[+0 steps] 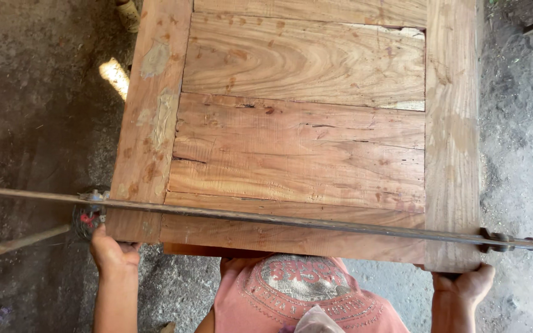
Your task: The person holds a board with wood filler on it in one hand and uses a small spatula to press filler into holes and gaps on a clamped wooden furniture panel, moving around the panel to fill different spots. At the end the person lifts and repositions the panel on the bench.
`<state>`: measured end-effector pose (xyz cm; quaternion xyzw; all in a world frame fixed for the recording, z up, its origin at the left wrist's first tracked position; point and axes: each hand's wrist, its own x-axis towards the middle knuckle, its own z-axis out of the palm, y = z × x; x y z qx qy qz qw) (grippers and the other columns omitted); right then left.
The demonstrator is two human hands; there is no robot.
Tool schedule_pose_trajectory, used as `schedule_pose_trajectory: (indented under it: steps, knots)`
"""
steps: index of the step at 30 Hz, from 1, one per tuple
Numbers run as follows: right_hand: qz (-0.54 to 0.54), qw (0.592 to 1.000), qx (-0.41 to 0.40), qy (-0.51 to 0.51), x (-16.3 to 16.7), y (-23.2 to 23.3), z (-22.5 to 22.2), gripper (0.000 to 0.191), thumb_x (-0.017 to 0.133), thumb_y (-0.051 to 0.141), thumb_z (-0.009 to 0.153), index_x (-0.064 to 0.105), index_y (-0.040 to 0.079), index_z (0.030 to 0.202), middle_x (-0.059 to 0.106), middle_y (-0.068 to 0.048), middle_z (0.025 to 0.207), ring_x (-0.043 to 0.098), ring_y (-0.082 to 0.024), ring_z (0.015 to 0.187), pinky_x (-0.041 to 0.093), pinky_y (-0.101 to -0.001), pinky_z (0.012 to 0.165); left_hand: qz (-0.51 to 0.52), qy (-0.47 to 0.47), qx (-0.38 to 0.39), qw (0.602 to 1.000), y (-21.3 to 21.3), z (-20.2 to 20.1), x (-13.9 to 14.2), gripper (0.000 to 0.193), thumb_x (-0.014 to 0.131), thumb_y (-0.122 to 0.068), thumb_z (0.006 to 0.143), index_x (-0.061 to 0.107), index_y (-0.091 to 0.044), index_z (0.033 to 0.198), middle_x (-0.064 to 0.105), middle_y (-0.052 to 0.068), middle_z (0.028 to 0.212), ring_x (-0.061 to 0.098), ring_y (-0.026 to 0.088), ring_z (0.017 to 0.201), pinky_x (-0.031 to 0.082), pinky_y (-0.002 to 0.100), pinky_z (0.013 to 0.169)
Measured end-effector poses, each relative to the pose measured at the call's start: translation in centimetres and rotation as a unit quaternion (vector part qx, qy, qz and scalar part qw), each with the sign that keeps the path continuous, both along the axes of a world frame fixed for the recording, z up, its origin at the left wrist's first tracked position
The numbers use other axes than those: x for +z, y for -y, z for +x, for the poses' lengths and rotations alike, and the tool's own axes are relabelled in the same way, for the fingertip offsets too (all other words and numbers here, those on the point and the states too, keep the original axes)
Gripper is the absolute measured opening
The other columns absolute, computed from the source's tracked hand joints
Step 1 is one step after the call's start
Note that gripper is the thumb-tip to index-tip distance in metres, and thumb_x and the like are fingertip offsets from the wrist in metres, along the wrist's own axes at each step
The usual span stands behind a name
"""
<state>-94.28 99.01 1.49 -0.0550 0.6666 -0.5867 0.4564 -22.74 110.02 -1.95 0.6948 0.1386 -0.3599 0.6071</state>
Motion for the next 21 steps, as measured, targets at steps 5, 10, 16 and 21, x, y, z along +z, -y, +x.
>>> schedule_pose_trajectory:
  steps: [5,10,16,21]
  knots:
    - [-0.064,0.998,0.01,0.023,-1.7,-1.1,-2.0,0.058,0.038,0.042,0.102,0.055,0.015,0.15,0.06,-0.006,0.155,0.061,-0.03,0.139,0.054,-0.0595,0.105,0.011,-0.004,0.002,1.0,-0.6,0.6,-0.9,0.049,0.038,-0.042,0.1,0.051,-0.015,0.139,0.056,0.006,0.144,0.055,0.026,0.131,0.049,0.056,0.099]
    - [-0.028,0.999,0.011,0.017,-1.1,-0.8,-1.3,0.058,0.038,0.044,0.099,0.055,0.018,0.148,0.061,-0.004,0.152,0.062,-0.031,0.133,0.054,-0.0623,0.092,-0.008,-0.003,0.001,1.0,-1.1,1.2,-1.1,0.049,0.039,-0.042,0.1,0.052,-0.016,0.139,0.058,0.006,0.143,0.058,0.025,0.129,0.049,0.056,0.098]
    - [0.038,0.999,-0.019,-0.006,0.1,-1.0,-0.3,0.057,0.035,0.046,0.093,0.056,0.024,0.142,0.062,0.001,0.145,0.064,-0.03,0.125,0.051,-0.0682,0.077,-0.017,0.007,-0.03,0.999,-2.0,1.2,-2.1,0.046,0.039,-0.04,0.1,0.055,-0.016,0.136,0.062,0.005,0.14,0.061,0.025,0.127,0.051,0.054,0.098]
    - [-0.032,0.999,0.012,0.008,-2.4,-2.0,-1.9,0.059,0.039,0.048,0.101,0.054,0.021,0.151,0.06,-0.005,0.154,0.062,-0.033,0.132,0.051,-0.0642,0.085,0.017,-0.004,0.002,1.0,-1.1,1.5,-2.7,0.045,0.041,-0.042,0.1,0.055,-0.018,0.135,0.061,0.006,0.138,0.06,0.026,0.126,0.049,0.054,0.097]
